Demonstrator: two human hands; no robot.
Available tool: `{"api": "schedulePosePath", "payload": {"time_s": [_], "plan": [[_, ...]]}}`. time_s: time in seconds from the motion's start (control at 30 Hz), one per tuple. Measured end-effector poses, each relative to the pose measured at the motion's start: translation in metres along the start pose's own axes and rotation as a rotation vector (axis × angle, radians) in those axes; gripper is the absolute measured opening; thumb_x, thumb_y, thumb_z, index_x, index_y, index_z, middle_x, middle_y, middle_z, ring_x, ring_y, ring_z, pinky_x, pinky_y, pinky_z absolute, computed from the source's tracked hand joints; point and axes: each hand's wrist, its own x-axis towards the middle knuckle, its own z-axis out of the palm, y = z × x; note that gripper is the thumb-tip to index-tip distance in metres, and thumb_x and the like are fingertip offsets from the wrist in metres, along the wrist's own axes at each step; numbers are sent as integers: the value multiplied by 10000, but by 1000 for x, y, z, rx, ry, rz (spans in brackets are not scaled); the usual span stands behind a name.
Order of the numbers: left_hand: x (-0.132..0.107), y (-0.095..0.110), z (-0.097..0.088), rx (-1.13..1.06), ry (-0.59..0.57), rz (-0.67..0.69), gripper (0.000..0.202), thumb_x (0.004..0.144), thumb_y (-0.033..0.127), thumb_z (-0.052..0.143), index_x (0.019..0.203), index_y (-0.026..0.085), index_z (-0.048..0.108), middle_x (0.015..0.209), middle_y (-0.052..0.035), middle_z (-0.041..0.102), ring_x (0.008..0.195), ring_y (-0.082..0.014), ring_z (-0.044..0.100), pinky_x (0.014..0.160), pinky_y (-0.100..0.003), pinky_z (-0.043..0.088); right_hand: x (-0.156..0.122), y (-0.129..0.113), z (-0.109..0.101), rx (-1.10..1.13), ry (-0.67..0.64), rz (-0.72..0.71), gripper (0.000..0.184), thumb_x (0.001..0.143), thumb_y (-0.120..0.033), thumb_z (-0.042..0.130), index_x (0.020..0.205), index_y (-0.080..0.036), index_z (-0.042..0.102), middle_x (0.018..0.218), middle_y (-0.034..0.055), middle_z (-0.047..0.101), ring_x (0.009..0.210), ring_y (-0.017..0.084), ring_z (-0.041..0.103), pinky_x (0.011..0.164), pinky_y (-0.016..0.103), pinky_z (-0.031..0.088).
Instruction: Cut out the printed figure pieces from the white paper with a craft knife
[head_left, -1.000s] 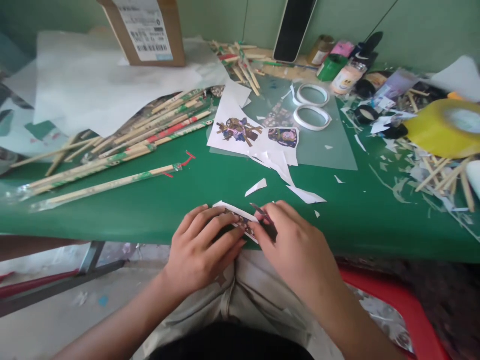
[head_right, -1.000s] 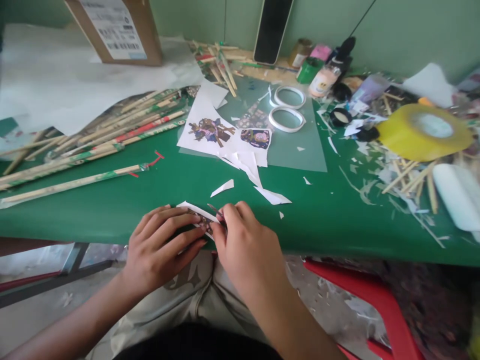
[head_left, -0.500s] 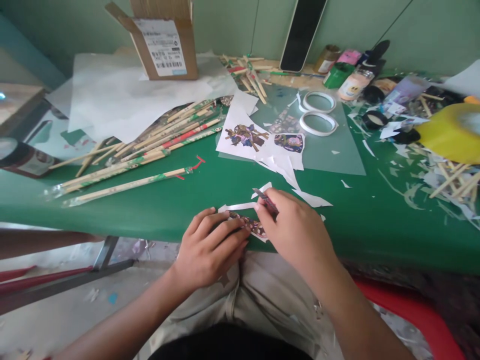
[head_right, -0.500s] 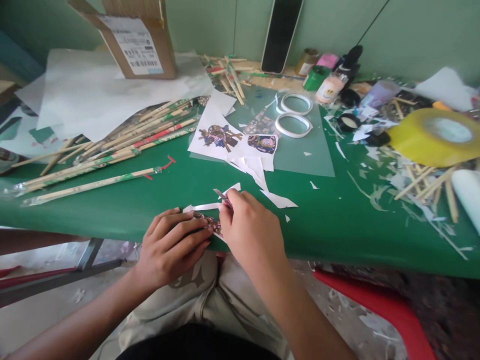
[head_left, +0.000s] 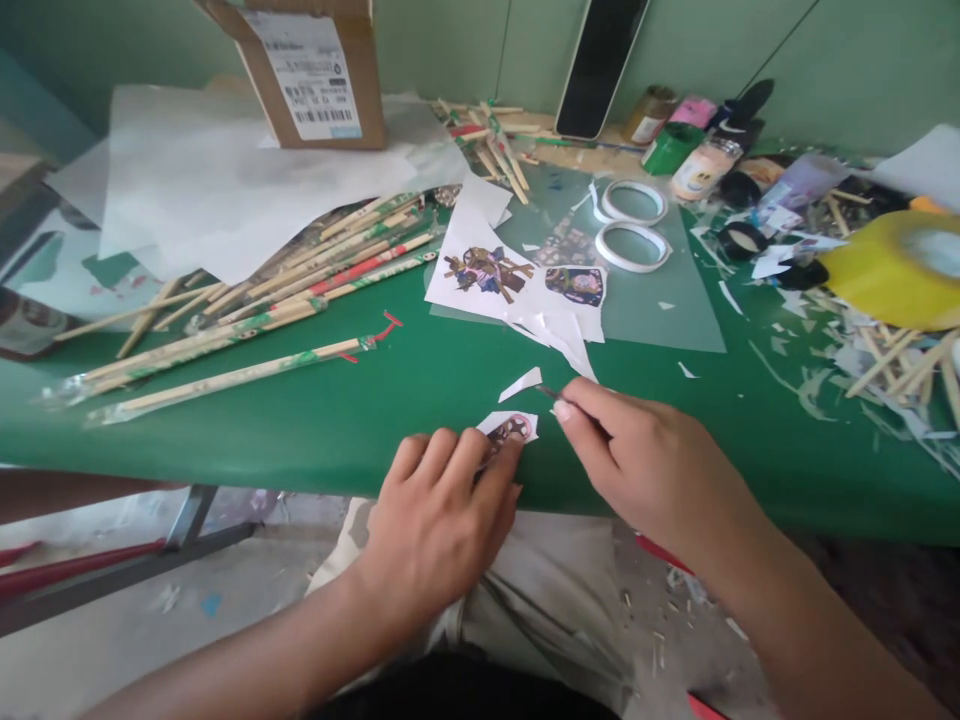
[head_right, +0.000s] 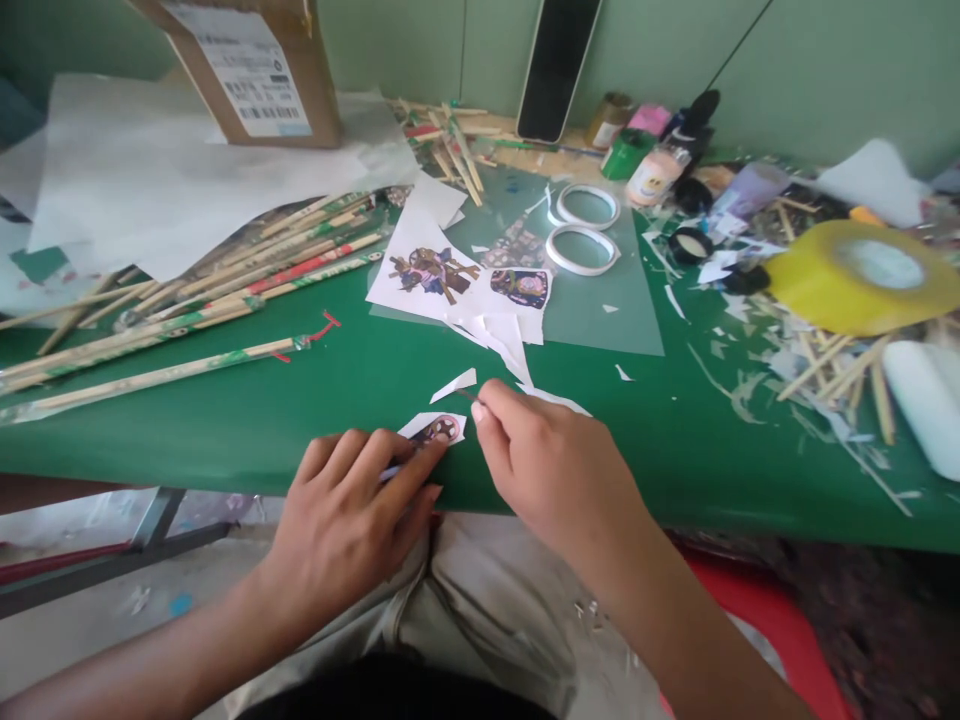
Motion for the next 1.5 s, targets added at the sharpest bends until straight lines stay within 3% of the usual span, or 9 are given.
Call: {"api": "schedulePosePath", "payload": {"time_s": [0.23, 0.47, 0.63, 1.33, 1.5], "plan": [[5, -4, 5, -46, -34, 38, 309, 925, 277, 552, 1202, 179, 649, 1226, -36, 681, 882, -216, 524, 706, -383, 379, -1, 5, 10, -199, -67, -150, 355, 1003, -382, 350, 711, -228, 481, 449, -60, 413, 373, 123, 330, 425, 255, 123], [2, -12, 10, -131, -3, 80, 323, 938, 263, 555, 1228, 155, 647, 1286, 38, 673, 903, -208, 494, 730, -386, 386, 17, 14, 8, -333, -83, -348, 322, 964, -272, 383, 652, -233, 453, 426, -51, 419, 344, 144, 379, 444, 273, 72], [4, -14, 13, -160, 11, 74, 319, 929, 267, 577, 1220, 165, 656, 1302, 50, 664, 908, -201, 505, 719, -384, 386, 26, 20, 5, -371, -121, -433, 331, 979, -285, 355, 669, -233, 458, 444, -42, 461, 349, 157, 436, 457, 279, 75], [4, -13, 14, -190, 24, 46, 298, 942, 272, 568, 1206, 171, 664, 1306, 73, 656, 911, -204, 512, 717, -384, 376, 34, 23, 5, -360, -144, -490, 323, 977, -275, 349, 672, -241, 451, 451, -39, 448, 338, 170, 434, 445, 283, 85], [5, -13, 12, -188, 4, 48, 297, 924, 248, 587, 1199, 173, 669, 1293, 61, 666, 917, -202, 519, 723, -381, 381, 33, 22, 2, -419, -201, -502, 247, 932, -235, 430, 685, -242, 447, 459, -35, 453, 343, 153, 390, 455, 287, 68]]}}
